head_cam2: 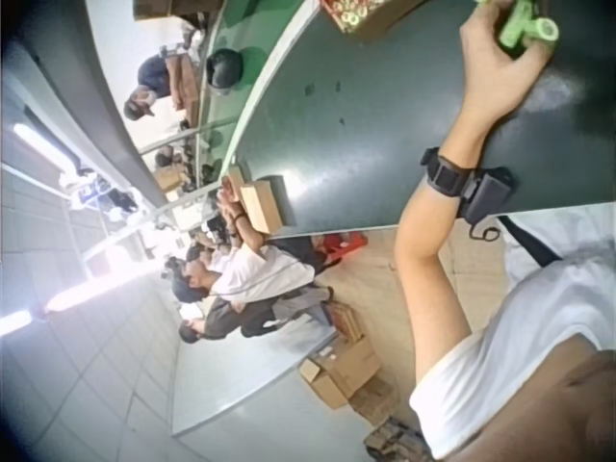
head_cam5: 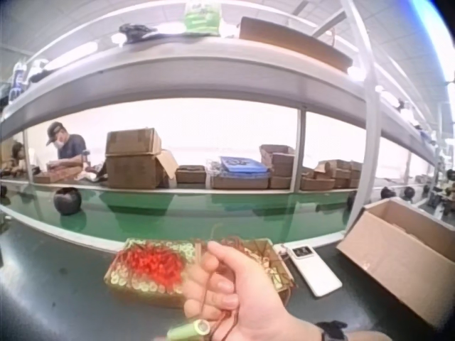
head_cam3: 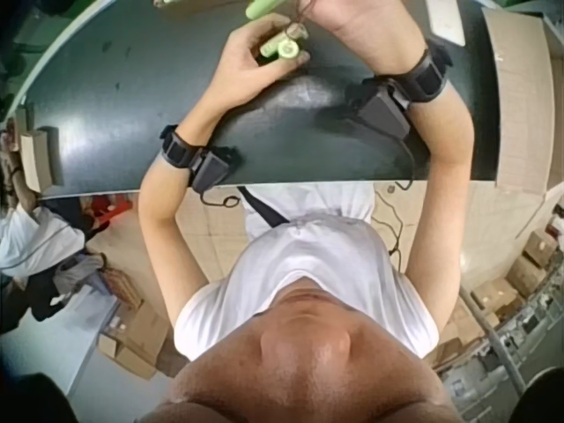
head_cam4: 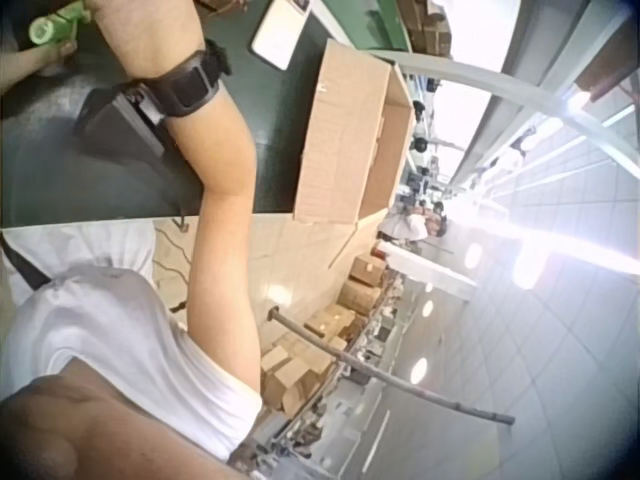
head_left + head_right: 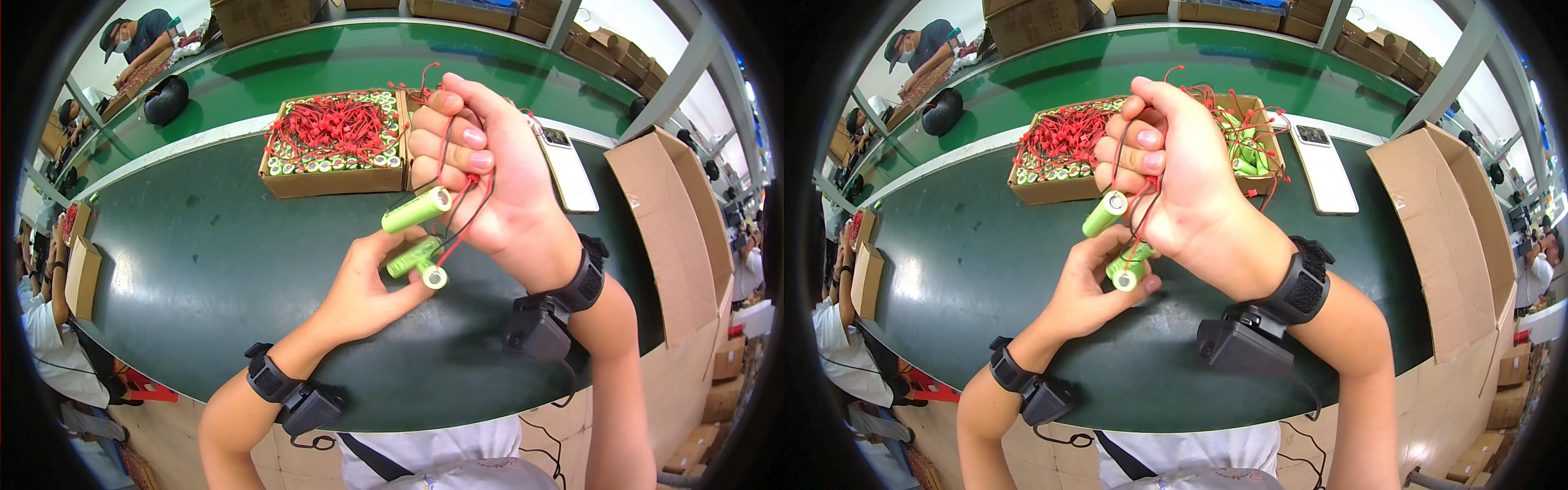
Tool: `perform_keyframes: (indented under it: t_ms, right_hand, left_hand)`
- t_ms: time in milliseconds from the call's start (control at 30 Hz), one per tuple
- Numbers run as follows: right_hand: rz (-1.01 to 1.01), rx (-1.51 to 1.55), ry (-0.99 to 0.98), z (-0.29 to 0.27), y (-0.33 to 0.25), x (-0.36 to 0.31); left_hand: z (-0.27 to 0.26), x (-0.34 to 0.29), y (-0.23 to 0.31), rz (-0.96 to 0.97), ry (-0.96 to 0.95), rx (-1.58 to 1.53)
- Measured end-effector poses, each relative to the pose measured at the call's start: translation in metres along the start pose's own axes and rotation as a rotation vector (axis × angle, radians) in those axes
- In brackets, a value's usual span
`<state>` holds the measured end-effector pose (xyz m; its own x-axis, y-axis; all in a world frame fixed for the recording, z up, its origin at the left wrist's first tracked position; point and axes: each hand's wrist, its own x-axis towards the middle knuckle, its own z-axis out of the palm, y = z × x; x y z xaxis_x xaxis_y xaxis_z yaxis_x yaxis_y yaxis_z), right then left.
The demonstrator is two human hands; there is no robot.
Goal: Assembling the internal components and outer casing of a small electronic device, possibly a wireless speaker or similar gadget.
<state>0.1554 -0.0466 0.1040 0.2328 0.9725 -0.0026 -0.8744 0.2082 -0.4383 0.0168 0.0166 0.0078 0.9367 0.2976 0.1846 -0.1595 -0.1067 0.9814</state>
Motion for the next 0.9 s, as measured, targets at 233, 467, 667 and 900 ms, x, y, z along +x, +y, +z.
perform_keyframes:
  t_ms: [233,467,667,900]
  right_hand:
    - [-0.338,-0.654,0.108,-0.043,-0.015,-0.018]
    - [-0.278,-1.640,0.052,-0.062,-0.025,-0.065]
    - [-0.443,-2.413,-0.112,-0.054,-0.032,-0.076]
    - [-0.742,-2.345,-0.461,-0.048,-0.019,-0.035]
  left_hand:
    - [-0.006,0.006,0.018,-0.085,0.134,0.343]
    - [-0.021,-0.003,0.013,0.017,0.057,0.977]
    - [-0.027,-0.004,0.023,0.000,-0.072,0.935]
    - [-0.026,-0.003,0.020,0.024,-0.051,0.899]
